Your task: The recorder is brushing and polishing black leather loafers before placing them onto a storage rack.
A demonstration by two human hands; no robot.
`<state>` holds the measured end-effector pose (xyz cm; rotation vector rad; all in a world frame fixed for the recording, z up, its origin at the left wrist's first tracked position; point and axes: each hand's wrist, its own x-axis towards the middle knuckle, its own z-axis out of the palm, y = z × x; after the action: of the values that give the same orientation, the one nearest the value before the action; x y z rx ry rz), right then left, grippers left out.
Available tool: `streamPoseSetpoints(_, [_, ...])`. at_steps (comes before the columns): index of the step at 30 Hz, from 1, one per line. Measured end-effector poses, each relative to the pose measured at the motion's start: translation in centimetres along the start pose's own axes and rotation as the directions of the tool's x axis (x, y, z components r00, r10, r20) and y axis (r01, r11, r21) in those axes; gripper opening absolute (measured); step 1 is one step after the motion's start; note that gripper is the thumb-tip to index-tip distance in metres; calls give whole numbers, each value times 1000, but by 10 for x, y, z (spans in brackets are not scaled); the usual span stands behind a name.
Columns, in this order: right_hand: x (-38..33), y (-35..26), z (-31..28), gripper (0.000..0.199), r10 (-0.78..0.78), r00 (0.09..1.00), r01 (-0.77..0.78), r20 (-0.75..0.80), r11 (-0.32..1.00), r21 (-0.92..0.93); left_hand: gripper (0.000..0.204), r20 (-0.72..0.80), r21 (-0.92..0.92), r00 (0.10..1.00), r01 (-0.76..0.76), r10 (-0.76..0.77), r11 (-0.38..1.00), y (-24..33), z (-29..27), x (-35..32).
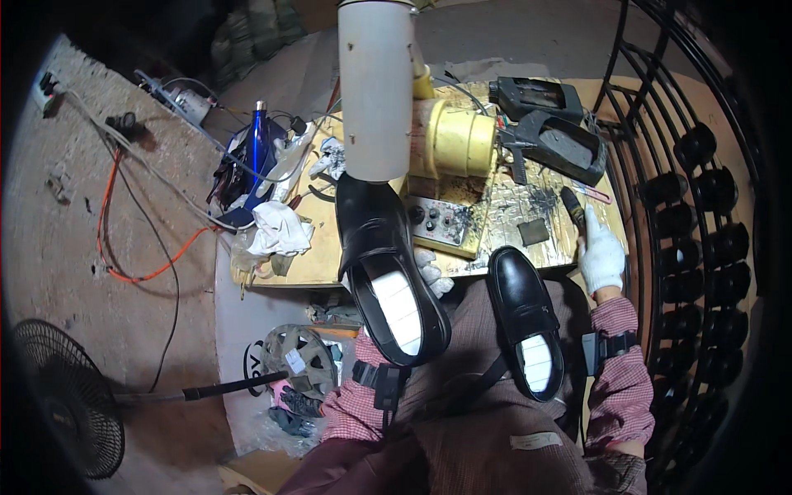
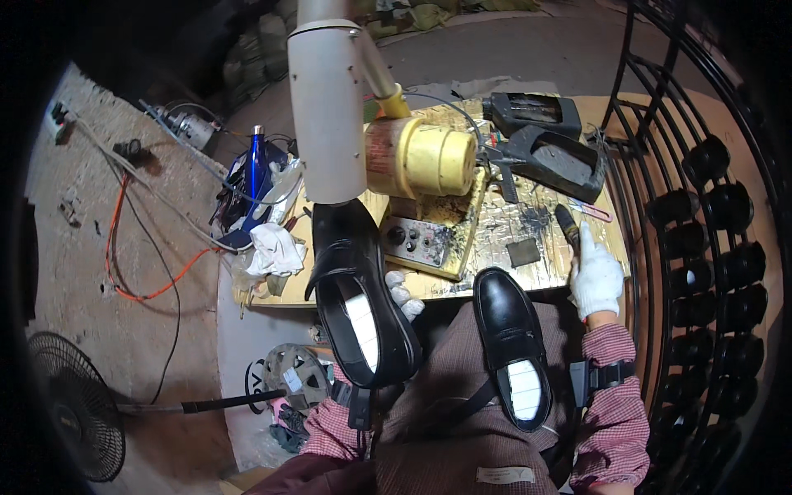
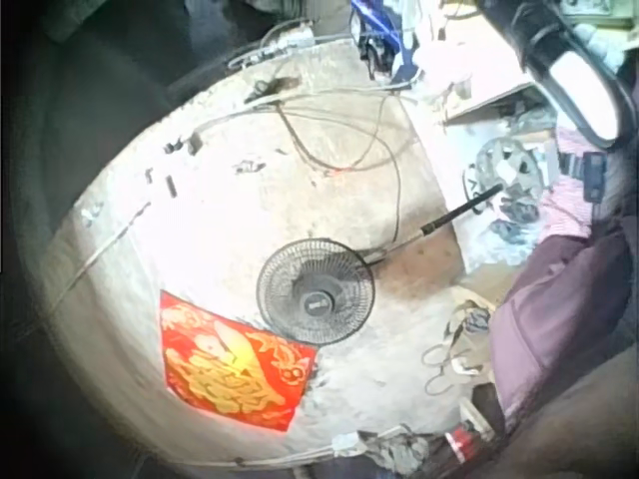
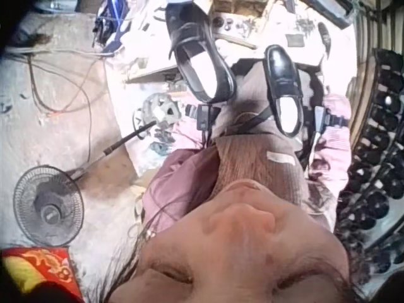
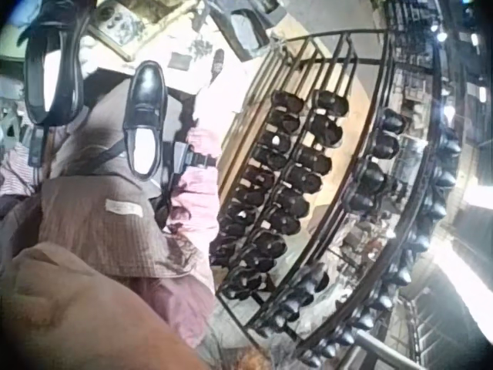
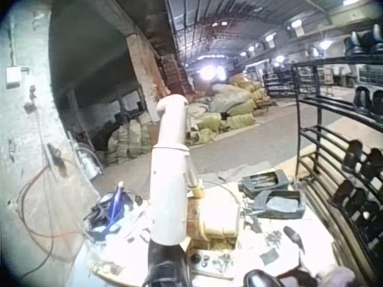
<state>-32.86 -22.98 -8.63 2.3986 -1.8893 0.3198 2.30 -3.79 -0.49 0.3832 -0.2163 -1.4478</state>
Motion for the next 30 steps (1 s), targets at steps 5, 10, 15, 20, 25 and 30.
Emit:
streamPoseSetpoints(5, [-24, 12, -27, 55, 240, 960, -241, 146, 439, 865, 55, 114, -85, 993, -20, 29, 996, 5, 14, 25])
streamPoseSetpoints(10, [-82, 2, -70, 70, 205, 917, -235, 344, -418, 877, 54, 198, -57, 966, -159, 167, 986, 11, 14, 45])
streamPoseSetpoints(15, [-115, 6, -82, 59, 101, 873, -408, 477, -383, 829, 62, 185, -22, 977, -102, 104, 995, 22, -12, 55])
streamPoseSetpoints(20, [-121, -14, -111, 54, 200, 851, -459, 486, -166, 873, 94, 48, -193, 997, 69, -61, 979, 24, -23, 36])
streamPoseSetpoints(25, [-92, -72, -153, 44, -118, 992, 7, 42, 384, 923, 129, -53, 73, 896, 443, -440, 893, 0, -4, -34])
streamPoseSetpoints(30, [-57, -100, -175, 38, -385, 912, 400, -140, 766, 503, 120, -140, 249, 815, 578, -562, 777, -28, 15, -72])
